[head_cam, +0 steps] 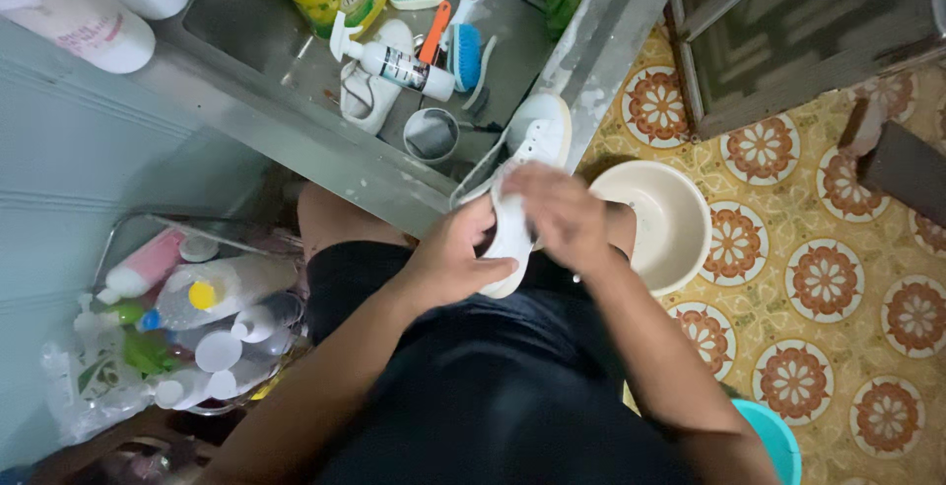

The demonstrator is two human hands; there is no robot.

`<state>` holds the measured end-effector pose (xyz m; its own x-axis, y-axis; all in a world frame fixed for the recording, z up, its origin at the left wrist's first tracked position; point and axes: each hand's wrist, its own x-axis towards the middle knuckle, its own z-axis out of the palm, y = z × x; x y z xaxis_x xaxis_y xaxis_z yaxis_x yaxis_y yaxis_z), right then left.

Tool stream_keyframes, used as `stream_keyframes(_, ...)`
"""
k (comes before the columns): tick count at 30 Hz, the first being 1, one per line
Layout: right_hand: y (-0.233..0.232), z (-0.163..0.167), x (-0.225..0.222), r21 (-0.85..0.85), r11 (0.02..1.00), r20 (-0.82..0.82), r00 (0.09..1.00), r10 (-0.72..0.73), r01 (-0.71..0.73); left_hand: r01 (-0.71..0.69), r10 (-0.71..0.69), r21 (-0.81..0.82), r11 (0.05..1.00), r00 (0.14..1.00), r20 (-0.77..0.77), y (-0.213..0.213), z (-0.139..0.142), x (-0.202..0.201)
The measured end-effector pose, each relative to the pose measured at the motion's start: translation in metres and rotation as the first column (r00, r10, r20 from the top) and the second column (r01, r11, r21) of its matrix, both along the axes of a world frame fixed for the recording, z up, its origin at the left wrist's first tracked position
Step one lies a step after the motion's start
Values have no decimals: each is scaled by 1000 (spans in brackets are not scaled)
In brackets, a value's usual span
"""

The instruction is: The person washes white sneakers at a stainless steel sink. They scrub the shoes with a blue sponge, rinse them under the tap, wipe the uppers with a white pad, and finish scrubbing with an orange brush.

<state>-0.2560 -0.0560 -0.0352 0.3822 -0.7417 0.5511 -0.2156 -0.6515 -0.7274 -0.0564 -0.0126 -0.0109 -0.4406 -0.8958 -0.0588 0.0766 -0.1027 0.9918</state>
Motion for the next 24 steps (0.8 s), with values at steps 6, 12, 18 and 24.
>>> stream_keyframes(6,11,-3,3,12,994,-41,993,107,-107,0,-5,61,998,997,75,-4,-2,6)
stream_keyframes(12,3,-10,2,-16,1000,57,998,-21,22,61,-38,166,984,989,-140,-4,-7,9)
stream_keyframes(18,-1,-4,1,29,988,15,988,154,-154,9,6,156,988,995,-99,-8,-12,19)
stream_keyframes(24,-1,3,5,38,986,-62,984,167,-165,3,-1,75,997,999,-32,-8,-18,24)
